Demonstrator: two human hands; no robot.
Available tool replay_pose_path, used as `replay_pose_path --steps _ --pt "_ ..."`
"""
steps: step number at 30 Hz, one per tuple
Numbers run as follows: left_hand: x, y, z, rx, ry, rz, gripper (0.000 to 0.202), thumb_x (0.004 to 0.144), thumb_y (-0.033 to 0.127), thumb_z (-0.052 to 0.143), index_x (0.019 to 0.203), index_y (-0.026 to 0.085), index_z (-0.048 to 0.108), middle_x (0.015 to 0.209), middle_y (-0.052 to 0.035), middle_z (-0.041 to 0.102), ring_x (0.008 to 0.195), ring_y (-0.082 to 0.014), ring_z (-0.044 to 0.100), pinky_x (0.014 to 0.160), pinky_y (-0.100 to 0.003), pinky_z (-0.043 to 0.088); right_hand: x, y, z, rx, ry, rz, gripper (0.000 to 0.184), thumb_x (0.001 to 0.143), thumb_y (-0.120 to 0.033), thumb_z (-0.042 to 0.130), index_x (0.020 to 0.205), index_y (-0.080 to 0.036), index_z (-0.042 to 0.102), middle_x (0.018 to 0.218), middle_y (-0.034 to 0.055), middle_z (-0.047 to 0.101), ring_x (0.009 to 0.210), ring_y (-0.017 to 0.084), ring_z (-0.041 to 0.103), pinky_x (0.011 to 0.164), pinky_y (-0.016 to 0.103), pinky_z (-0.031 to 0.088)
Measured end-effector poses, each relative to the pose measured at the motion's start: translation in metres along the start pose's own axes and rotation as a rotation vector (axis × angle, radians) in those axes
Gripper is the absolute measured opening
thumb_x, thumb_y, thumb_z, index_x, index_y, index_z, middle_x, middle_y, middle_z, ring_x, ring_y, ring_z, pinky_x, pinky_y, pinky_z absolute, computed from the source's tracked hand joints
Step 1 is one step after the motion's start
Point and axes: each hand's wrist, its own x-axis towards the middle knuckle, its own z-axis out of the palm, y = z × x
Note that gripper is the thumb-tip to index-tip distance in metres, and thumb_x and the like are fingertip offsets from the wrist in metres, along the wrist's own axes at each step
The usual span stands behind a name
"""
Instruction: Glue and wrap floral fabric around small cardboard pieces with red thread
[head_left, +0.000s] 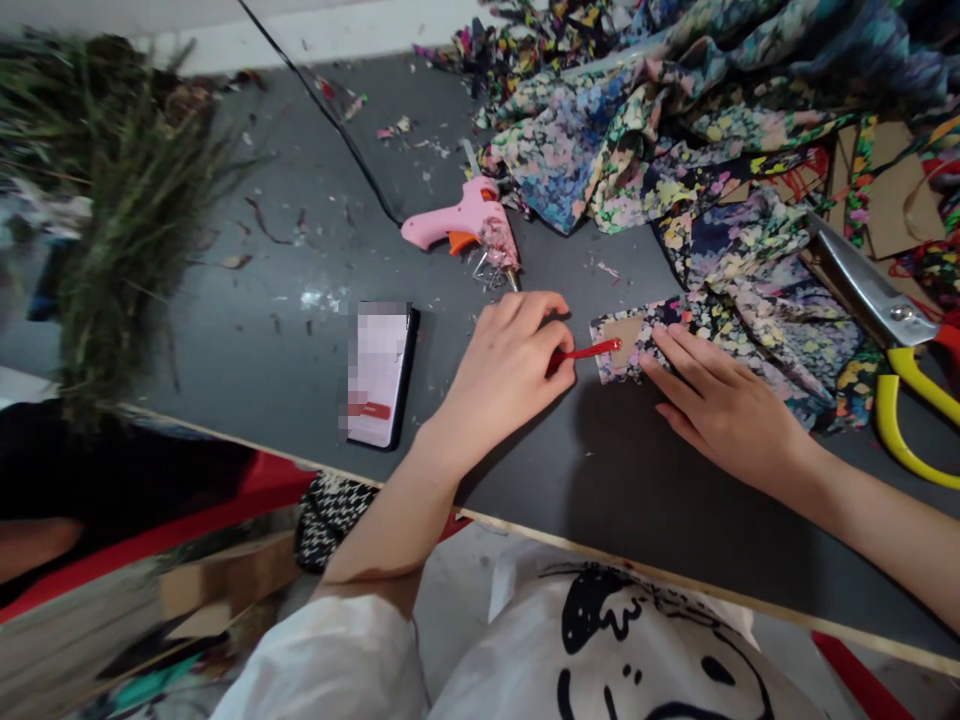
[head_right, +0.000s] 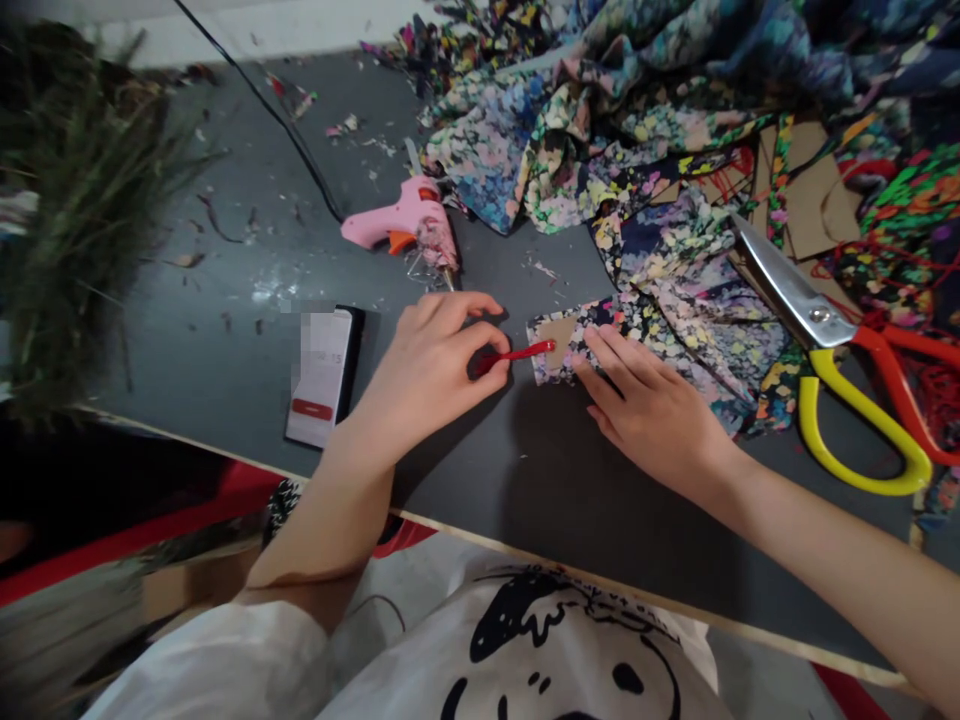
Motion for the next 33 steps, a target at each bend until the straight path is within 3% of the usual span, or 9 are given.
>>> replay_pose_path --steps 6,9,13,17,21,25,30,33 --pt "-0.028 -0.016 -0.013 0.144 -0.001 -0.096 0.007 0.076 0.015 0.058 0.078 0.020 0.061 0.106 -0.0088 0.063 0.096 -0.0304 0.055 0.073 -0.043 0.042 0.000 0.000 0.000 0.005 -0.009 0.004 0.046 0.090 -0.019 0.050 0.134 -0.007 0.047 0.144 0.0172 0.045 0.135 0.027 0.039 0.107 0.042 0.040" --pt "-0.031 -0.009 -0.021 0.118 0.004 -0.068 0.010 0.085 0.019 0.052 0.084 0.021 0.061 0.096 -0.0053 0.066 0.084 -0.0242 0.057 0.071 -0.039 0.042 -0.001 0.000 0.000 0.030 -0.019 0.012 0.048 0.090 -0.019 0.050 0.136 -0.007 0.045 0.145 0.0174 0.043 0.136 0.027 0.038 0.108 0.043 0.039" --pt "-0.015 0.016 -0.017 -0.033 0.067 0.052 0.012 0.090 0.022 0.049 0.088 0.020 0.060 0.088 -0.0016 0.068 0.076 -0.0174 0.059 0.067 -0.033 0.042 -0.001 0.000 -0.001 0.047 -0.027 0.017 0.047 0.090 -0.020 0.049 0.135 -0.008 0.046 0.145 0.0178 0.042 0.138 0.027 0.036 0.109 0.044 0.039" --pt "0.005 0.039 0.002 0.016 0.093 0.227 0.011 0.086 0.028 0.057 0.082 0.017 0.059 0.077 -0.0029 0.065 0.069 -0.0180 0.057 0.059 -0.032 0.039 0.000 0.000 -0.001 0.047 -0.013 0.031 0.051 0.091 -0.020 0.047 0.139 -0.008 0.039 0.144 0.0169 0.044 0.137 0.026 0.037 0.108 0.043 0.040" --pt "0.020 0.047 0.012 0.074 0.112 0.230 0.027 0.080 0.043 0.064 0.082 0.016 0.058 0.074 -0.0046 0.063 0.071 -0.0209 0.059 0.057 -0.033 0.038 0.001 0.000 -0.001 0.056 0.032 0.048 0.069 0.089 -0.019 0.048 0.148 -0.003 0.014 0.146 0.0199 0.041 0.137 0.025 0.038 0.108 0.039 0.041" --pt "0.029 0.050 0.010 0.149 0.104 0.190 0.020 0.082 0.035 0.062 0.082 0.016 0.057 0.074 -0.0049 0.062 0.072 -0.0217 0.058 0.059 -0.034 0.038 0.000 -0.001 -0.003 0.042 0.060 0.091 0.080 0.087 -0.017 0.049 0.149 -0.001 0.001 0.150 0.0270 0.027 0.137 0.029 0.038 0.100 0.039 0.047" --pt "0.029 0.045 0.008 0.138 0.083 0.173 0.011 0.087 0.020 0.050 0.080 0.017 0.058 0.072 -0.0039 0.061 0.071 -0.0199 0.057 0.060 -0.033 0.037 -0.001 -0.003 -0.004 -0.002 0.067 0.108 0.076 0.086 -0.017 0.051 0.147 0.002 0.010 0.149 0.0305 0.027 0.133 0.030 0.043 0.091 0.036 0.052" --pt "0.022 0.034 0.003 0.006 0.085 0.064 0.014 0.088 0.021 0.048 0.079 0.018 0.057 0.072 -0.0027 0.061 0.070 -0.0179 0.056 0.061 -0.032 0.039 0.001 -0.002 -0.005 -0.023 0.062 0.084 0.068 0.086 -0.018 0.052 0.142 0.004 0.022 0.147 0.0308 0.032 0.131 0.030 0.045 0.094 0.035 0.050"
